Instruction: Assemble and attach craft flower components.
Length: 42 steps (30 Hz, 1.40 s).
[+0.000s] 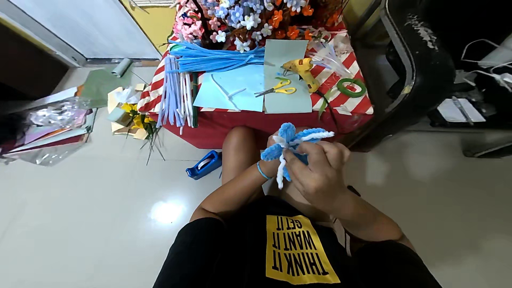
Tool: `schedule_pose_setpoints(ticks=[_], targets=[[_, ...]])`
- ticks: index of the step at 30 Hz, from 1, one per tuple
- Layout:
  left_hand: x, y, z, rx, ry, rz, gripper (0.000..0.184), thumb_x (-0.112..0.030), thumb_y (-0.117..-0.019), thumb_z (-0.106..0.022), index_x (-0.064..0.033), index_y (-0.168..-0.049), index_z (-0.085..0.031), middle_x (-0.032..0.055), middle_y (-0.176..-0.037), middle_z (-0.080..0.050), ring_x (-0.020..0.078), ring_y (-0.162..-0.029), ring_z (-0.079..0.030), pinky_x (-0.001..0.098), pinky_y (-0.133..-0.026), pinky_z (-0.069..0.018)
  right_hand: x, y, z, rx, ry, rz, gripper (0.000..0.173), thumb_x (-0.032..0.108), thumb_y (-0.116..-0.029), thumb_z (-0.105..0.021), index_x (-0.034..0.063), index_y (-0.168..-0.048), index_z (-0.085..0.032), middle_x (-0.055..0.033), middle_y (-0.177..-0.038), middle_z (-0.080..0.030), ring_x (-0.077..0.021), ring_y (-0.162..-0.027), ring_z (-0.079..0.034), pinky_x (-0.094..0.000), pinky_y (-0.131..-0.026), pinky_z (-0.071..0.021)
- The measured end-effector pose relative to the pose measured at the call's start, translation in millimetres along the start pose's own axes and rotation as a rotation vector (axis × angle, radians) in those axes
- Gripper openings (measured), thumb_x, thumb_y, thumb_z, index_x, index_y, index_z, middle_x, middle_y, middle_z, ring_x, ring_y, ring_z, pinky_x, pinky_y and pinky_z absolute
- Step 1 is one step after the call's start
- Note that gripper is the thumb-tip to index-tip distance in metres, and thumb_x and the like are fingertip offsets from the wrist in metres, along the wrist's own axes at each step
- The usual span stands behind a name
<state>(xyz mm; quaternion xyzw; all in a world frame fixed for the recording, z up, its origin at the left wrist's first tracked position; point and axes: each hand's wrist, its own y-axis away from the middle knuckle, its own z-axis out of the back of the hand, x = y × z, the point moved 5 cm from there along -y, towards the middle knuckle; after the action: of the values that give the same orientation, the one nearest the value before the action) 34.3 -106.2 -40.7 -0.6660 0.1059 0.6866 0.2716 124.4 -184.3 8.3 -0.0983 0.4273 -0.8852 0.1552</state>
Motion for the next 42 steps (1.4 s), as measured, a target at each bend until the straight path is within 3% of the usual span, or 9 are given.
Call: schedule_pose_setpoints(ticks=[4,11,20,27,29,34,37,39,42], targets=[[19,1,-3,0.023,-0.081,-0.062,0.019,0.004,-0.0974,-0.053,0.0165,-0.107,-0.064,0.0149,-0.092,-0.066,0.0031,-0.087,-0.060,0.0158,-0.083,-0.0475,-4,-2,-5,0.048,0.013,-0.001,0.009,0.015,-0.0943,-0.065,0.0159,-0.092,-0.074,-0.0080,-0.098,-0.064,-0.0275,-0.099,-0.055,-0.0459,-0.094,-0.0334],[10,-3,-5,-0.007,0.121,-0.183,0.014,0.006,-0.0956,-0.050,0.0128,-0.096,-0.063,0.0060,-0.082,-0.062,-0.0043,-0.079,-0.056,0.0098,-0.076,-0.0447,-10,-6,-7,0.152,-0.014,0.035,0.012,0.020,-0.0951,-0.063,0.0159,-0.092,-0.074,-0.0100,-0.103,-0.064,-0.0317,-0.104,-0.055,-0.0513,-0.095,-0.0349],[27,-5,-2,0.048,0.006,-0.114,0.015,0.002,-0.0979,-0.052,0.0085,-0.102,-0.065,0.0039,-0.087,-0.065,-0.0042,-0.084,-0.059,0.0125,-0.080,-0.0484,-19,-8,0,0.166,-0.124,0.038,0.020,0.020,-0.0970,-0.058,0.0176,-0.094,-0.078,-0.0110,-0.109,-0.065,-0.0326,-0.108,-0.054,-0.0525,-0.097,-0.0350],[26,-1,-3,0.127,0.106,0.233,0.023,0.007,-0.1013,-0.040,0.0105,-0.102,-0.063,0.0031,-0.085,-0.060,-0.0046,-0.079,-0.053,0.0103,-0.077,-0.0447,-23,-8,18,0.080,-0.139,-0.006,0.019,0.022,-0.0983,-0.060,0.0164,-0.095,-0.077,-0.0135,-0.122,-0.064,-0.0320,-0.118,-0.050,-0.0478,-0.101,-0.0322],[24,0,-1,0.118,-0.079,0.101,0.021,0.004,-0.0999,-0.049,0.0141,-0.110,-0.064,0.0114,-0.094,-0.066,-0.0004,-0.088,-0.058,0.0131,-0.084,-0.0462,-21,-8,12,0.112,-0.088,0.009,0.016,0.021,-0.0967,-0.062,0.0181,-0.094,-0.078,-0.0151,-0.129,-0.064,-0.0355,-0.123,-0.051,-0.0523,-0.101,-0.0346],[10,-2,0,0.026,-0.183,-0.180,0.016,0.004,-0.0937,-0.057,0.0133,-0.101,-0.067,0.0167,-0.090,-0.069,0.0079,-0.085,-0.064,0.0181,-0.082,-0.0497,-17,-6,2,0.181,-0.005,0.047,0.018,0.020,-0.0953,-0.063,0.0205,-0.099,-0.080,-0.0152,-0.137,-0.061,-0.0389,-0.126,-0.051,-0.0553,-0.102,-0.0354],[15,-2,-1,0.042,-0.145,-0.152,0.017,0.004,-0.0950,-0.055,0.0143,-0.103,-0.066,0.0163,-0.091,-0.068,0.0065,-0.087,-0.063,0.0174,-0.083,-0.0490,-17,-7,1,0.195,-0.015,0.044,0.018,0.019,-0.0950,-0.062,0.0195,-0.097,-0.080,-0.0139,-0.137,-0.062,-0.0380,-0.127,-0.051,-0.0551,-0.101,-0.0342],[22,-1,-1,0.042,0.030,-0.033,0.017,0.004,-0.0983,-0.050,0.0121,-0.106,-0.064,0.0069,-0.091,-0.066,-0.0028,-0.088,-0.059,0.0128,-0.084,-0.0479,-23,-7,6,0.135,-0.130,0.025,0.016,0.022,-0.0959,-0.063,0.0187,-0.098,-0.079,-0.0157,-0.134,-0.063,-0.0375,-0.126,-0.052,-0.0556,-0.102,-0.0361],[15,-4,4,-0.071,0.220,-0.018,0.012,0.007,-0.0960,-0.052,0.0114,-0.103,-0.061,-0.0004,-0.085,-0.062,-0.0083,-0.083,-0.057,0.0102,-0.080,-0.0476,-40,-3,31,-0.138,-0.390,-0.100,0.017,0.028,-0.0991,-0.065,0.0230,-0.114,-0.072,-0.0036,-0.135,-0.055,-0.0190,-0.132,-0.047,-0.0390,-0.112,-0.0376]])
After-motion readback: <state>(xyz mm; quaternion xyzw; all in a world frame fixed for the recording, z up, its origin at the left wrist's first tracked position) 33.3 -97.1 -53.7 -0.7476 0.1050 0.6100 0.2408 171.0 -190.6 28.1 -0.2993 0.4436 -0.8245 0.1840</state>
